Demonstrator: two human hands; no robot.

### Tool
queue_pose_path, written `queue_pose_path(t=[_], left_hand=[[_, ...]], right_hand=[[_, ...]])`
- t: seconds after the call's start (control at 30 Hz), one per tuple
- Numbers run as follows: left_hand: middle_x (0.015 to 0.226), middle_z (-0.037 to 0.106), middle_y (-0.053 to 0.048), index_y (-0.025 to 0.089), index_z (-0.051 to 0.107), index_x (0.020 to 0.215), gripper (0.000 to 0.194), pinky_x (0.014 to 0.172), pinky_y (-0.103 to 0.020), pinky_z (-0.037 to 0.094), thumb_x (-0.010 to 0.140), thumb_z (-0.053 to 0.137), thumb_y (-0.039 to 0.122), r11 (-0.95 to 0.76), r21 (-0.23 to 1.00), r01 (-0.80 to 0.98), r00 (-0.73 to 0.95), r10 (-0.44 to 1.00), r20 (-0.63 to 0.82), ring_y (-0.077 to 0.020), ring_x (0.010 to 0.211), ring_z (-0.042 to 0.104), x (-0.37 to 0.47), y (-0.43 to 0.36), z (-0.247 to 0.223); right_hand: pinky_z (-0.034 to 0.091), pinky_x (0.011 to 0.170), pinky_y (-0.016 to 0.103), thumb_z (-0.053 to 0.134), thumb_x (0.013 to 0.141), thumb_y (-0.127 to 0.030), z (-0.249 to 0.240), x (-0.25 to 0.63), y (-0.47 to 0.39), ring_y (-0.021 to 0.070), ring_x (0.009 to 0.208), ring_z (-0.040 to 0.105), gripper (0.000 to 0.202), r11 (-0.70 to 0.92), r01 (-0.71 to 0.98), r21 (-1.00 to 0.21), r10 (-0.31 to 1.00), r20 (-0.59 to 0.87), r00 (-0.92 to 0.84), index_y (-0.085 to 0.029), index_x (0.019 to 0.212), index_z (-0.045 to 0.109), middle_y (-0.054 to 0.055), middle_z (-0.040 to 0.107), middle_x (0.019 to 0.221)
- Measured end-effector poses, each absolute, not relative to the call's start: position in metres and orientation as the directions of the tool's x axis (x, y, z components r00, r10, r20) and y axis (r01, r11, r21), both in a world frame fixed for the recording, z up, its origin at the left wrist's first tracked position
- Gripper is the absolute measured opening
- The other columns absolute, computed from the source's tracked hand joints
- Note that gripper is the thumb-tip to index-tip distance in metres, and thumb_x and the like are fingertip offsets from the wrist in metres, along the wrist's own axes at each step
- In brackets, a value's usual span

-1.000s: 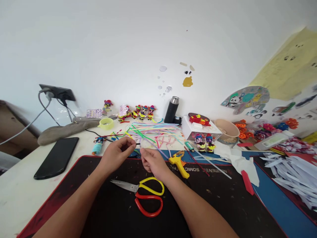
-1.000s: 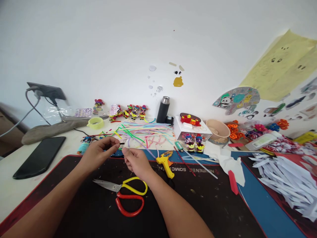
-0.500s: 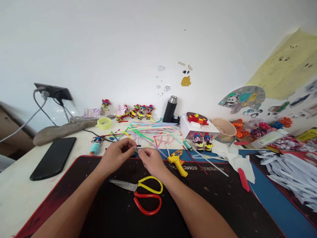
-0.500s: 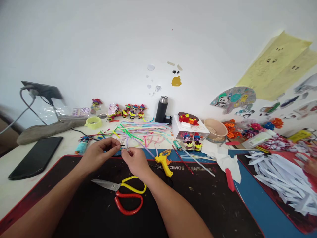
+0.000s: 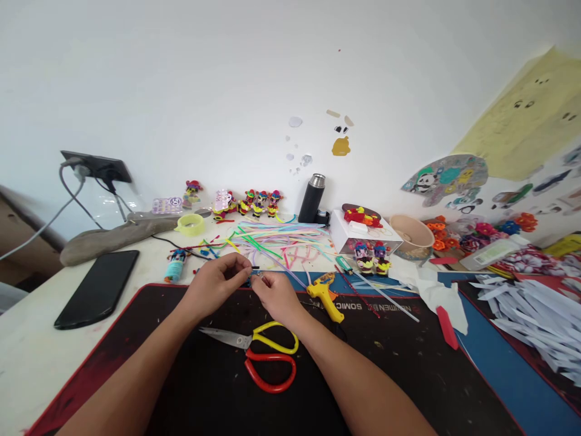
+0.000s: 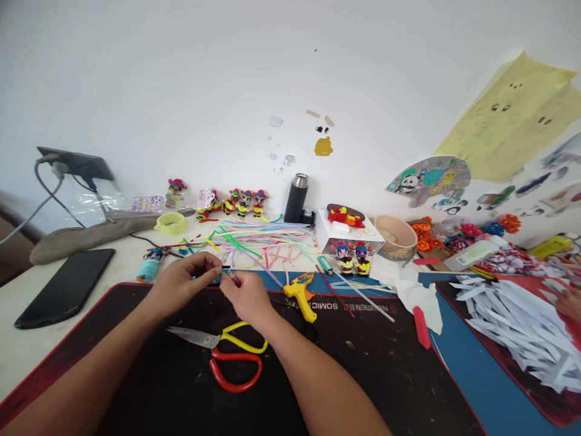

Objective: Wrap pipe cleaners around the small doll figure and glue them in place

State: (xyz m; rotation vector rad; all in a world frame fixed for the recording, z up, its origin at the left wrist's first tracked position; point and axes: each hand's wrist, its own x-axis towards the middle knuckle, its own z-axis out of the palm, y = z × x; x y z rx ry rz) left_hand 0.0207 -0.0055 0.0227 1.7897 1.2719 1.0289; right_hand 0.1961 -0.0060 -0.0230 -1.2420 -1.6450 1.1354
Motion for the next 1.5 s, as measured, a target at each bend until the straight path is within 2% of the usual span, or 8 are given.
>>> queue_pose_path(t=[1.1,1.27,1.37,1.5], left_hand=[[0.073,0.07,0.0,0.023,0.071,0.087,0.025,0.066,-0.031,0.048,0.087,0.065,0.047,-0.281,0.847,0.45,0.223,0.955,0.198,-0.0203,0.069,0.062,0.019,-0.0054,0.0232],[0.073,0.069,0.0,0.022,0.071,0.086,0.028,0.065,-0.03,0.047,0.086,0.067,0.05,-0.237,0.886,0.399,0.236,0.96,0.151,-0.02,0.069,0.061,0.0165,-0.0035,0.0225],[0.075,0.07,-0.001,0.021,0.071,0.086,0.031,0.065,-0.029,0.046,0.086,0.068,0.051,-0.192,0.915,0.355,0.241,0.964,0.109,-0.0193,0.07,0.061,0.0152,-0.0025,0.0227],[0.075,0.068,0.0,0.02,0.07,0.083,0.032,0.064,-0.028,0.044,0.083,0.071,0.052,-0.154,0.939,0.309,0.223,0.971,0.085,-0.018,0.067,0.058,0.015,-0.0021,0.025]], right_hand=[[0.022,0.054,0.029,0.056,0.093,-0.05,-0.0222,0.2014,-0.0041,0.0122,0.054,0.034,0.047,0.106,0.287,-0.952,0.971,0.037,-0.234,-0.023,0.058,0.04,-0.006,0.038,0.052],[0.022,0.053,0.028,0.057,0.093,-0.05,-0.0216,0.2028,-0.0041,0.0118,0.053,0.036,0.047,0.108,0.295,-0.949,0.972,0.037,-0.234,-0.023,0.058,0.041,-0.006,0.038,0.05],[0.022,0.051,0.027,0.058,0.094,-0.055,-0.0234,0.2026,-0.0047,0.0109,0.051,0.035,0.049,0.079,0.228,-0.97,0.967,0.02,-0.254,-0.023,0.06,0.042,-0.007,0.038,0.05],[0.023,0.048,0.025,0.062,0.091,-0.067,-0.0221,0.2036,-0.0052,0.0094,0.047,0.031,0.054,-0.011,0.055,-0.998,0.948,-0.028,-0.318,-0.024,0.065,0.043,-0.009,0.036,0.051]])
